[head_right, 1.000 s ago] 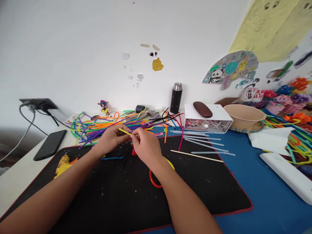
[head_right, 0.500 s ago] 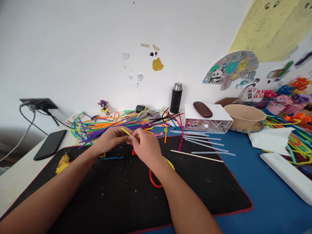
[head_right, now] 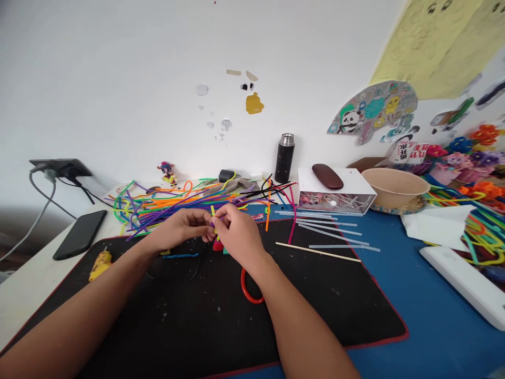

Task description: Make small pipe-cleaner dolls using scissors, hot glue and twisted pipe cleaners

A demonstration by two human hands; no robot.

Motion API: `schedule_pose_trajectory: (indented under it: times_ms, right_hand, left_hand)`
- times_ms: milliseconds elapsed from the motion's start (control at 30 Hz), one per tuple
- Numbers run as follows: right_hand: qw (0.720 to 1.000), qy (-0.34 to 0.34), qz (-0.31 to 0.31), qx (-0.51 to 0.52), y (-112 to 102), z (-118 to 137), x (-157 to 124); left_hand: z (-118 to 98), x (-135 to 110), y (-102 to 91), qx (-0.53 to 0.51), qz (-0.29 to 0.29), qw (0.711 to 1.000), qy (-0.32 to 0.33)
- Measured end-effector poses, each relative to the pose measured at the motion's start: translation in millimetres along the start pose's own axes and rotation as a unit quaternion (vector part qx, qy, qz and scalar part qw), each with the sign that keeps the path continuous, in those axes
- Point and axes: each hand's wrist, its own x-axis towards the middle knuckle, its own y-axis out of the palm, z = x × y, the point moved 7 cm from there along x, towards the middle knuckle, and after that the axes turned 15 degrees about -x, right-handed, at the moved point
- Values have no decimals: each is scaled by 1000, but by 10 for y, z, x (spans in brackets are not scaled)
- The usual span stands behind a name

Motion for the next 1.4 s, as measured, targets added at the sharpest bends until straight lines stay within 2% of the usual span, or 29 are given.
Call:
schedule_pose_trajectory:
  times_ms: [133, 233, 500, 700, 800, 933, 1200, 1300, 1400]
  right_hand:
    - [999, -24, 15, 20, 5, 32, -6]
    - [997, -36, 39, 53, 40, 32, -3]
    - [990, 0, 96, 100, 136, -19, 10]
    - [977, 21, 137, 164, 219, 16, -16]
    - [967, 21, 157, 201, 275, 48, -36]
    - [967, 11, 166, 193, 332, 69, -58]
    - [971, 38, 169, 167, 379, 22, -72]
    - [978, 39, 166, 117, 338, 6, -65]
    - [994, 6, 107, -10, 203, 28, -32]
  left_hand:
    - [36, -23, 31, -33, 38, 998, -48]
    - [36, -42, 21, -54, 39, 996, -60]
    - [11, -25, -143, -172, -44, 984, -16]
    - [-31, 7, -185, -180, -85, 980, 30]
    - [-94, 3, -178, -150, -107, 981, 65]
    - [-177, -24, -162, -80, -136, 981, 109]
    - [-141, -61, -185, 128, -167, 967, 145]
    - [-151, -63, -190, 199, -157, 955, 154]
    - [-180, -67, -193, 253, -146, 943, 158]
